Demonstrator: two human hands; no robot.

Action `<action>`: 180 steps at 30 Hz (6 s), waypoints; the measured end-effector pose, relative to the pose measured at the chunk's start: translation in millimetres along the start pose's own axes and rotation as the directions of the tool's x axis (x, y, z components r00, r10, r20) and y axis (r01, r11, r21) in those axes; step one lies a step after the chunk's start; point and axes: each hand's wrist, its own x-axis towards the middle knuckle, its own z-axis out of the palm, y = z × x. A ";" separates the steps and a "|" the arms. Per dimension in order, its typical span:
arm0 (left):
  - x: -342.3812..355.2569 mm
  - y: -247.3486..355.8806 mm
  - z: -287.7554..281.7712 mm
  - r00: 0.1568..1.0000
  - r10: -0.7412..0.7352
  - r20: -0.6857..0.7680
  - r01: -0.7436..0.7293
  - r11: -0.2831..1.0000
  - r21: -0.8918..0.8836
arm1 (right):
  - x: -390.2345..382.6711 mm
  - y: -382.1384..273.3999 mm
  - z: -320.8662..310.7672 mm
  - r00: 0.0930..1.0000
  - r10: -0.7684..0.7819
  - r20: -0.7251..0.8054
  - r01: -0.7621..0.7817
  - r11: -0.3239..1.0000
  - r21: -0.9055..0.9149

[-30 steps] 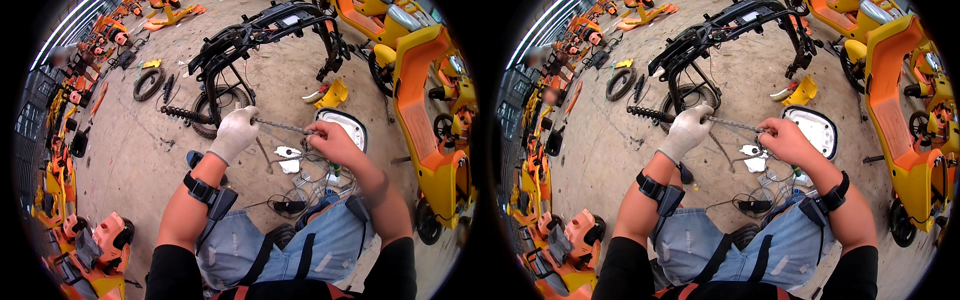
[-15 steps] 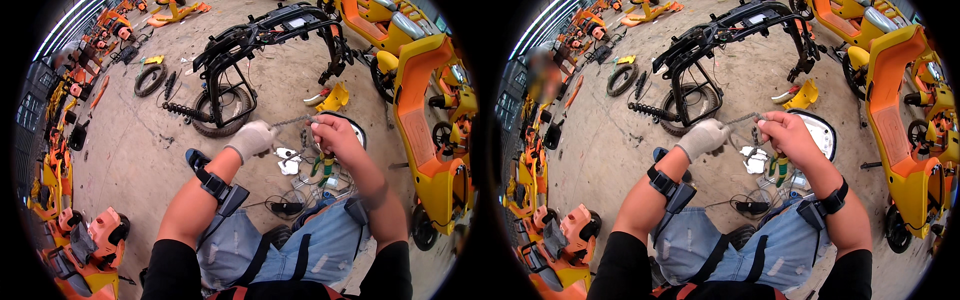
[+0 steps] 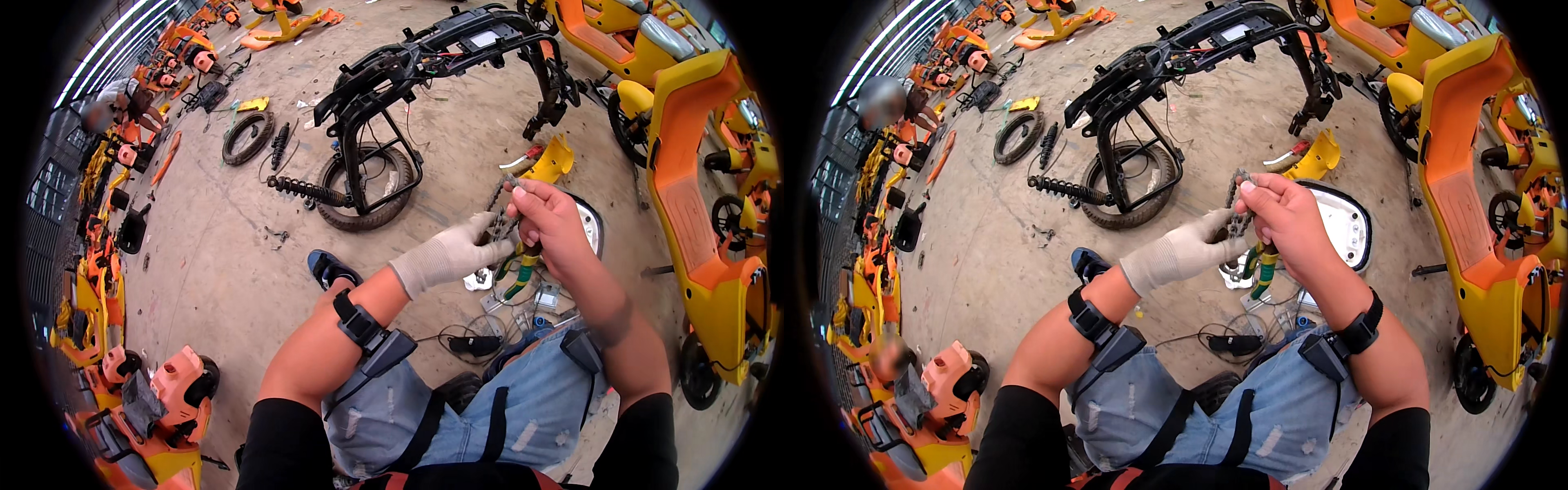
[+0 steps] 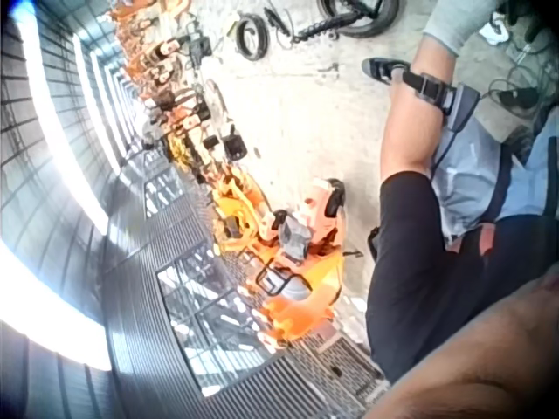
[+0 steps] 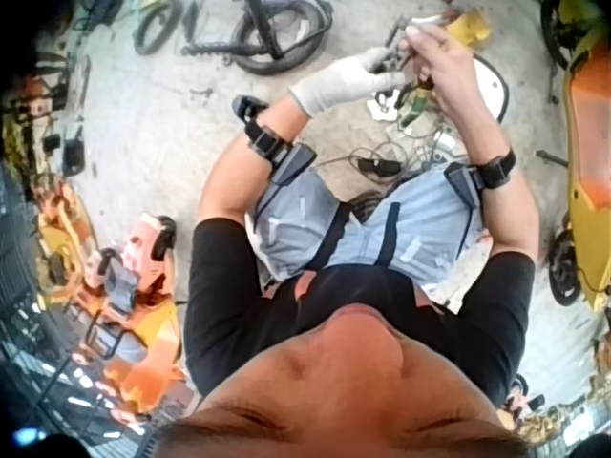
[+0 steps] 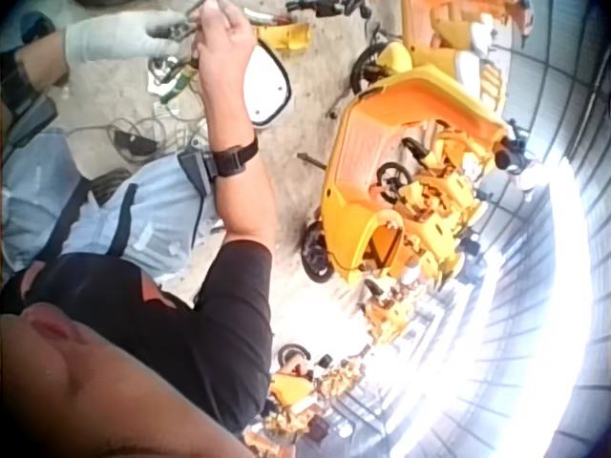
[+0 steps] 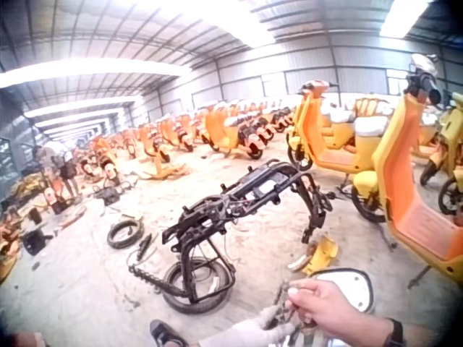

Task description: The person uses a pair of pliers to manipulate a metal chain, likely for a scooter. They hold the chain with one hand and use the pliers with the other to adjust or remove a link. The person is wearing gloves and stands in a workshop filled with scooter parts and frames.

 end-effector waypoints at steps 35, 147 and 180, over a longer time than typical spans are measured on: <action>0.6 -7.9 0.6 0.957 -0.236 -0.168 0.045 0.695 -0.718 | 1.6 13.2 0.3 0.980 0.078 0.183 -0.015 0.945 -0.326; -26.7 18.4 -18.8 0.945 0.241 -0.220 -0.325 0.629 -0.707 | 4.2 26.5 5.8 0.954 0.229 0.192 0.008 0.624 -0.781; -11.1 2.2 -18.6 0.955 -0.294 -0.047 0.289 0.953 -0.095 | 3.5 23.6 10.0 0.995 0.032 0.099 0.043 0.744 -0.667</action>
